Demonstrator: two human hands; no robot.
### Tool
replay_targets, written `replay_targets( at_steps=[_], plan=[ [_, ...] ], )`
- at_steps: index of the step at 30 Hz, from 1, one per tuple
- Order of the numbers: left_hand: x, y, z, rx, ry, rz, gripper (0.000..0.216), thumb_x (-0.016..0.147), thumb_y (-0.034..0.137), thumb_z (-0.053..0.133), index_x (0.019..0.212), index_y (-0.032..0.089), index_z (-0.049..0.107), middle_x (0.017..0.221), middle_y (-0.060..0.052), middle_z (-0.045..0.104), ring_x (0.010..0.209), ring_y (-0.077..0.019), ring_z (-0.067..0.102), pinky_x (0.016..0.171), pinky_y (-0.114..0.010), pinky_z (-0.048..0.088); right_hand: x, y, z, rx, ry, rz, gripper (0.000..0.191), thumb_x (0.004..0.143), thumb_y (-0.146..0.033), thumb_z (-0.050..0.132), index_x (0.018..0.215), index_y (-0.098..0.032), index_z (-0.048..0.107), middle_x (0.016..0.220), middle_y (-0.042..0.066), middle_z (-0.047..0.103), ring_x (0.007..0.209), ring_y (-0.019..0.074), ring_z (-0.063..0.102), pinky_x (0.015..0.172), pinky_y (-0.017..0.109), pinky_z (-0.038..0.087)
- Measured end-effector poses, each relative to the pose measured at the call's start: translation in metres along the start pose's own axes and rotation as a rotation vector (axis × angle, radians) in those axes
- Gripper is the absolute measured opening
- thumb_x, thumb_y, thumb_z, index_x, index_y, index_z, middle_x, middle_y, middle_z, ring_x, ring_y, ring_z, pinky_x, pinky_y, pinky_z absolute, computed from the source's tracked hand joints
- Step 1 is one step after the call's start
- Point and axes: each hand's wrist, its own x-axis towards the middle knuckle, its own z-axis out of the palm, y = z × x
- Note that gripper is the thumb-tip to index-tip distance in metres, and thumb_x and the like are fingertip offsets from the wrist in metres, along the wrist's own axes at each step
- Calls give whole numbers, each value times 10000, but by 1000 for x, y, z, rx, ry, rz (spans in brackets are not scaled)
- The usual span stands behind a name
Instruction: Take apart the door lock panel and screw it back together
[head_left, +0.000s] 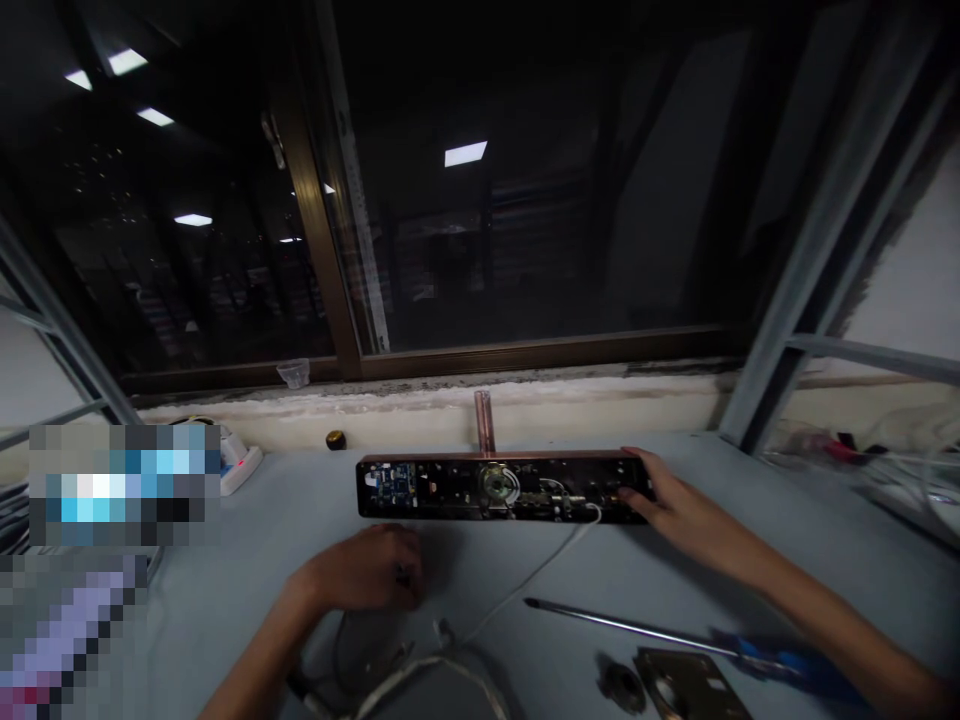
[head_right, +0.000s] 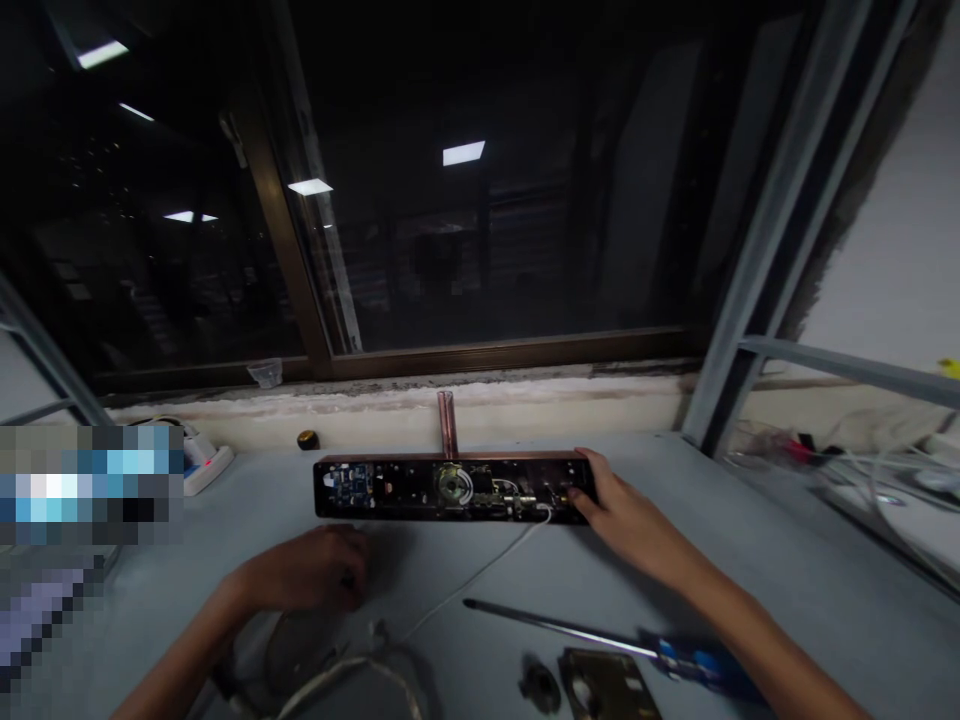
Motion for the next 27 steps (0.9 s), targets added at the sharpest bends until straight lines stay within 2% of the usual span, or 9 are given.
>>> replay_targets(
  at_steps=[6,8,10,13,14,17,19,23,27],
  plan=[
    [-4,-6,-6,-55,-20,-15,150,658,69,563,664,174,670,697,9,632,696,-126,575,659,-204,418,2,5,3,45,-22,4,526,761,-415,372,1231,-180,339,982,104,649,909,266,617,843,413,442],
    [-8,-11,-12,-104,51,-9,112,665,113,571,665,174,665,695,6,626,677,-126,566,648,-211,420,3,3,1,67,-56,26,547,760,-419,378,1247,-174,333,961,100,659,895,268,621,844,423,444],
    [-12,-20,-20,-184,325,-55,75,684,200,582,679,177,654,731,-6,625,705,-138,559,681,-233,423,3,-2,-5,81,-76,27,579,758,-440,385,1259,-154,342,1009,112,655,942,269,610,868,417,439],
    [-15,-43,-27,-472,937,-232,231,717,361,566,863,194,632,981,-41,622,956,-190,528,843,-289,389,-2,-9,-20,192,-157,65,687,749,-508,416,1325,-149,315,1240,120,544,1103,254,532,885,364,454],
    [-14,-52,-27,-534,991,-258,327,743,408,525,991,205,591,1110,-52,584,1063,-205,482,876,-305,378,-4,-11,-24,268,-192,102,722,749,-531,423,1357,-170,281,1313,103,479,1148,247,496,873,347,469],
    [-7,-71,-15,-684,918,-269,518,788,514,399,1168,173,487,1178,-113,560,1055,-246,513,805,-359,440,-8,-11,-32,492,-265,206,735,770,-552,424,1399,-235,212,1401,61,360,1193,235,450,857,328,488],
    [-3,-76,-5,-760,832,-225,548,794,533,385,1172,150,492,1123,-124,600,965,-237,573,789,-359,456,-8,-9,-30,537,-277,197,681,793,-516,422,1389,-238,246,1375,63,401,1173,230,473,866,334,485],
    [-4,-80,7,-801,765,-155,559,786,534,428,1193,154,480,1110,-112,614,900,-208,607,806,-344,456,-5,-3,-21,506,-247,137,597,822,-460,392,1366,-230,301,1317,63,479,1140,207,507,836,320,505],
    [-8,-88,4,-712,761,-188,509,826,480,382,1213,160,461,1111,-106,614,899,-195,612,783,-328,468,1,5,-24,371,-160,91,532,814,-469,398,1284,-222,439,1249,76,546,1089,226,548,791,324,525]
  ],
)
